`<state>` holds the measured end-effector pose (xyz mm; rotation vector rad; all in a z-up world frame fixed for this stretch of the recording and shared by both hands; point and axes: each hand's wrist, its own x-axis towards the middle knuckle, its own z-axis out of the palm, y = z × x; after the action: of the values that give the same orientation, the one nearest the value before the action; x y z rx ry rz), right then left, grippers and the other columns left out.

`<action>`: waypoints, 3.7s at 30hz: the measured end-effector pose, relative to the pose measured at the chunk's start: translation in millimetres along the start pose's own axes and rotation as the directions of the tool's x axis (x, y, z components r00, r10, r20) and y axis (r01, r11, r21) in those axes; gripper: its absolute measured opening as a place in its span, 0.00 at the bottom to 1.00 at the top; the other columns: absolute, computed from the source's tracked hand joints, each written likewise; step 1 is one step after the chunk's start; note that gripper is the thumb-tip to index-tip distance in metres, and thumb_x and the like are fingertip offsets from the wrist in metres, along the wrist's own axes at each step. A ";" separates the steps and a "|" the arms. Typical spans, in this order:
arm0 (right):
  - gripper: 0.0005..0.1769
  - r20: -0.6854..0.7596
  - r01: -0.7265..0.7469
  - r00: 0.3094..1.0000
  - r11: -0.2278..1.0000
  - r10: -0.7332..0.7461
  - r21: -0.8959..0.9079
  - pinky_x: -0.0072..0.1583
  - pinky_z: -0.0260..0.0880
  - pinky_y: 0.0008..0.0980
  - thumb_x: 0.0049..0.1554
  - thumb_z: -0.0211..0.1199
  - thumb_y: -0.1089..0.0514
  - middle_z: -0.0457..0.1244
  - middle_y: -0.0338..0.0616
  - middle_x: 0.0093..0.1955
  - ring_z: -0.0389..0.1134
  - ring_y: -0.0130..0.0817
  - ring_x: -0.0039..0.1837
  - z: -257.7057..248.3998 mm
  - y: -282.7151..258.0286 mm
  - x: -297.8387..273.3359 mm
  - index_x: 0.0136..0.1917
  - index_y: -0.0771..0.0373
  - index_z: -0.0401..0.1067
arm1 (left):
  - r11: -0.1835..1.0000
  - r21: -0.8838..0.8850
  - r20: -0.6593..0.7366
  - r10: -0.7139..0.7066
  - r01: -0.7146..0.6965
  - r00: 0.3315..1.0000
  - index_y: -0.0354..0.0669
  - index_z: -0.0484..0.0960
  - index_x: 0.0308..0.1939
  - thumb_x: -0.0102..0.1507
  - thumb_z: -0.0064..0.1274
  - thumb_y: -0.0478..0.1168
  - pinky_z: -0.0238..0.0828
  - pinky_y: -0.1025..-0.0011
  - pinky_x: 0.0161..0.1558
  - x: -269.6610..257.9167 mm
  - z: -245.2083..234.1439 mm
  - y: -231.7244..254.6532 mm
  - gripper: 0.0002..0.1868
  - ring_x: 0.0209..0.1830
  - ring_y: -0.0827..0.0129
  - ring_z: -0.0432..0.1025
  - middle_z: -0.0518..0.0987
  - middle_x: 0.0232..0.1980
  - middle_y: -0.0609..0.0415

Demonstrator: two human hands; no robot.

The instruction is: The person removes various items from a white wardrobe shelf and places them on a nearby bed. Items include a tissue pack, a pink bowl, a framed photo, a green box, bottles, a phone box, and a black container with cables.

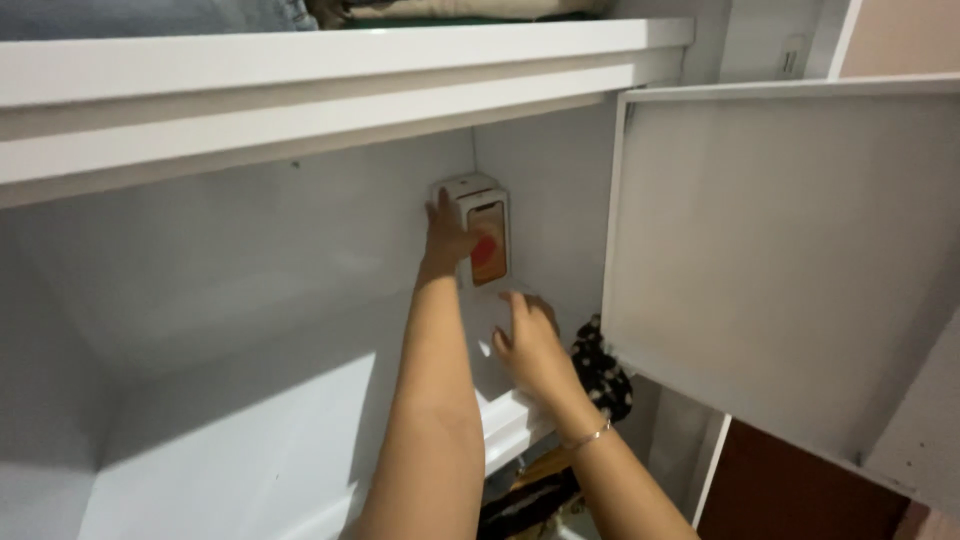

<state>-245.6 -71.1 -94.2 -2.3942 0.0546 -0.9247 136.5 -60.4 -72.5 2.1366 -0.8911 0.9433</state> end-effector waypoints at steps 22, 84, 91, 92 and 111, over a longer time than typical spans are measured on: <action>0.32 -0.125 0.115 0.985 0.993 -0.116 -0.022 0.66 0.64 0.49 0.55 0.64 0.59 0.63 0.67 0.62 0.63 0.61 0.66 1.0 1.8 -1.0 0.69 0.70 0.60 | 0.876 -0.325 0.143 -0.328 0.357 0.934 0.45 0.49 0.75 0.42 0.75 0.39 0.66 0.51 0.65 -57.3 -145.9 148.0 0.64 0.69 0.40 0.59 0.62 0.69 0.40; 0.32 -0.202 -0.050 0.182 0.214 0.962 0.975 0.60 0.75 0.42 0.50 0.69 0.60 0.66 0.50 0.60 0.70 0.42 0.61 -138.6 91.1 -739.4 0.66 0.66 0.65 | -0.339 -0.023 0.985 0.151 0.940 0.079 0.64 0.68 0.62 0.51 0.65 0.43 0.79 0.60 0.40 -792.8 -148.1 527.8 0.36 0.52 0.65 0.74 0.75 0.57 0.58; 0.33 -0.115 -0.137 -0.167 0.093 0.979 0.986 0.61 0.76 0.48 0.49 0.70 0.61 0.67 0.47 0.59 0.71 0.43 0.61 -199.5 62.2 -878.5 0.65 0.58 0.59 | -0.352 0.318 0.909 0.376 0.880 -0.178 0.51 0.76 0.58 0.53 0.64 0.43 0.76 0.61 0.45 -965.9 -122.7 618.6 0.29 0.51 0.61 0.74 0.77 0.55 0.51; 0.31 -0.085 -0.176 -0.200 0.049 0.976 0.983 0.59 0.75 0.48 0.51 0.69 0.57 0.67 0.50 0.59 0.71 0.45 0.61 -208.9 65.6 -888.4 0.65 0.63 0.63 | -0.327 0.353 0.905 0.358 0.877 -0.230 0.49 0.76 0.58 0.54 0.64 0.43 0.75 0.59 0.48 -972.8 -116.4 631.9 0.28 0.52 0.60 0.74 0.77 0.55 0.51; 0.31 0.056 -0.079 -0.501 -0.111 0.863 0.991 0.76 0.35 0.63 0.58 0.48 0.35 0.62 0.41 0.66 0.58 0.39 0.69 -300.1 179.7 -1069.5 0.69 0.49 0.65 | 0.121 0.417 0.876 0.210 0.901 -0.434 0.29 0.72 0.65 0.52 0.67 0.43 0.76 0.48 0.41 -996.4 -4.2 756.8 0.40 0.45 0.46 0.74 0.75 0.52 0.35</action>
<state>-1219.3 -121.3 -656.1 -0.0311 1.4562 -1.0251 -964.2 -168.6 -657.8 1.4040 -0.1334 -1.8401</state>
